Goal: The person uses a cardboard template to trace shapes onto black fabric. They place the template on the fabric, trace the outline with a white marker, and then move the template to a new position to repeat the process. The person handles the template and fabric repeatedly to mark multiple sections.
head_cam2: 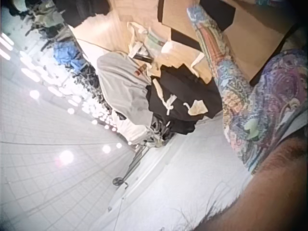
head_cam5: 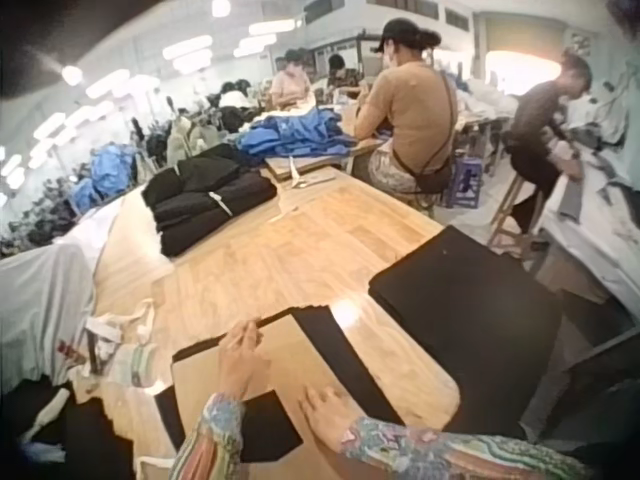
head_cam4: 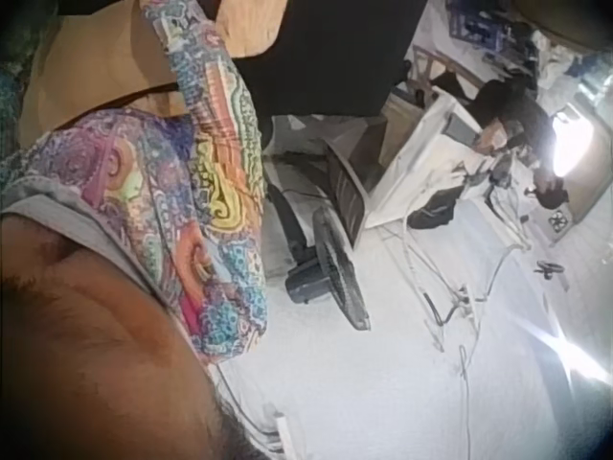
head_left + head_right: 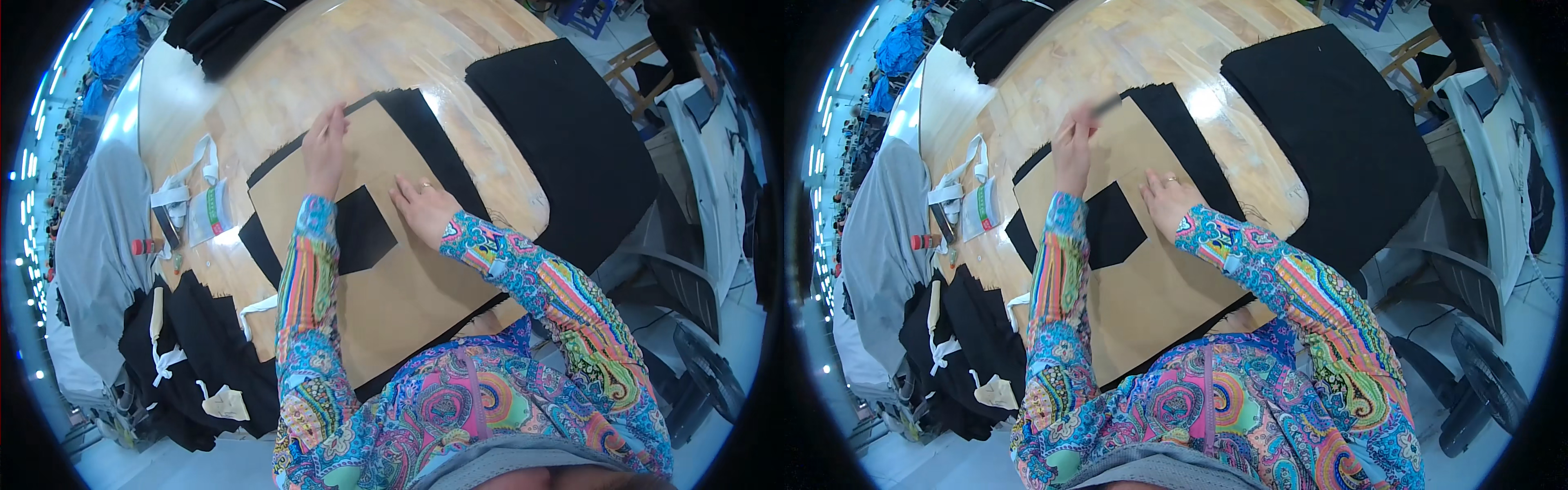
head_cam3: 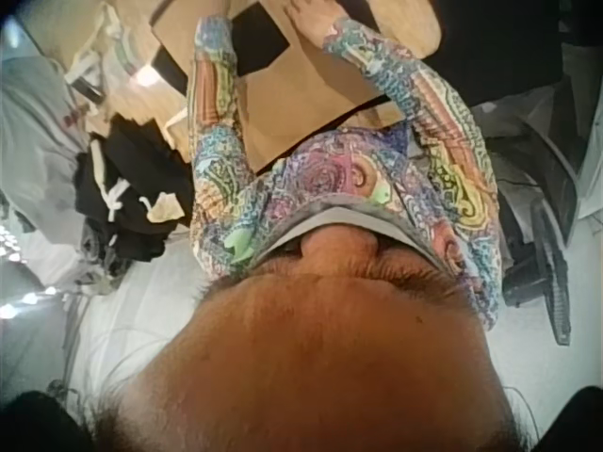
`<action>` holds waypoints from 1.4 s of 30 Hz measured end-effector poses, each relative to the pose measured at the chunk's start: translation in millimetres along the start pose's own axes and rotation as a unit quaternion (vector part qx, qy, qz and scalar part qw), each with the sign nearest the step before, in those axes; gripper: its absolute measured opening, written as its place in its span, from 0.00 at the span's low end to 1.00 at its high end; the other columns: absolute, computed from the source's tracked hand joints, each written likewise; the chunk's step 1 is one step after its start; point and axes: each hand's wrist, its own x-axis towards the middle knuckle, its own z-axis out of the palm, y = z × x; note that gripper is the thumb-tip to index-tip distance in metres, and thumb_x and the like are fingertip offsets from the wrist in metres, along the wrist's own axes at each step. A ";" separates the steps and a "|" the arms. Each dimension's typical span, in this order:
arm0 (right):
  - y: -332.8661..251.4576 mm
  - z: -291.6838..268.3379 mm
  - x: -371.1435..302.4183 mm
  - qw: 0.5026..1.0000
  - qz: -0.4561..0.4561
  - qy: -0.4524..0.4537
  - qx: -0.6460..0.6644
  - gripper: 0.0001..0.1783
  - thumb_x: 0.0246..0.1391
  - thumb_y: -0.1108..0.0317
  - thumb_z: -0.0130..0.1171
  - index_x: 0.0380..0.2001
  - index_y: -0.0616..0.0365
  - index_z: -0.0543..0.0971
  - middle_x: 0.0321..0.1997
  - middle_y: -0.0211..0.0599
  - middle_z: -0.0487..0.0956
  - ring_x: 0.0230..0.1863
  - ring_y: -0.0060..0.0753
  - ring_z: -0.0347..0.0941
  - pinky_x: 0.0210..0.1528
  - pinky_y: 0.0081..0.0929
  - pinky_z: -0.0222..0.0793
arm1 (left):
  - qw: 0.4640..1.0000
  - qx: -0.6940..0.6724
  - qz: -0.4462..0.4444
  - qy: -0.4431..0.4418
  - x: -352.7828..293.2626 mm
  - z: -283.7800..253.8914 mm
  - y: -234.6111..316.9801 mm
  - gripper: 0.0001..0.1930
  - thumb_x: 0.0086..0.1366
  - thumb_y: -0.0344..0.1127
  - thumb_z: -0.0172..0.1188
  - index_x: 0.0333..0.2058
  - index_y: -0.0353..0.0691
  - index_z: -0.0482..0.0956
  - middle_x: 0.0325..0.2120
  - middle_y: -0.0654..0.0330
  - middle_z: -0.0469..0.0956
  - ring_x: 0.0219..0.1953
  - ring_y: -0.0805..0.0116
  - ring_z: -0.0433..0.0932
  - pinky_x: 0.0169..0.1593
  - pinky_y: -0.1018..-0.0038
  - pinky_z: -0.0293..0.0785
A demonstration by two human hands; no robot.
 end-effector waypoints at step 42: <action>-7.5 -10.1 16.0 0.997 -0.003 -0.072 -0.031 0.37 0.48 0.74 0.52 0.62 0.49 0.54 0.68 0.44 0.47 0.54 0.52 0.66 0.48 0.34 0.72 | 0.986 0.115 -0.102 0.072 -109.7 -86.1 -27.5 0.07 0.59 0.30 0.56 0.34 0.32 0.77 0.26 0.57 0.80 0.28 0.76 0.78 0.32 0.80 0.72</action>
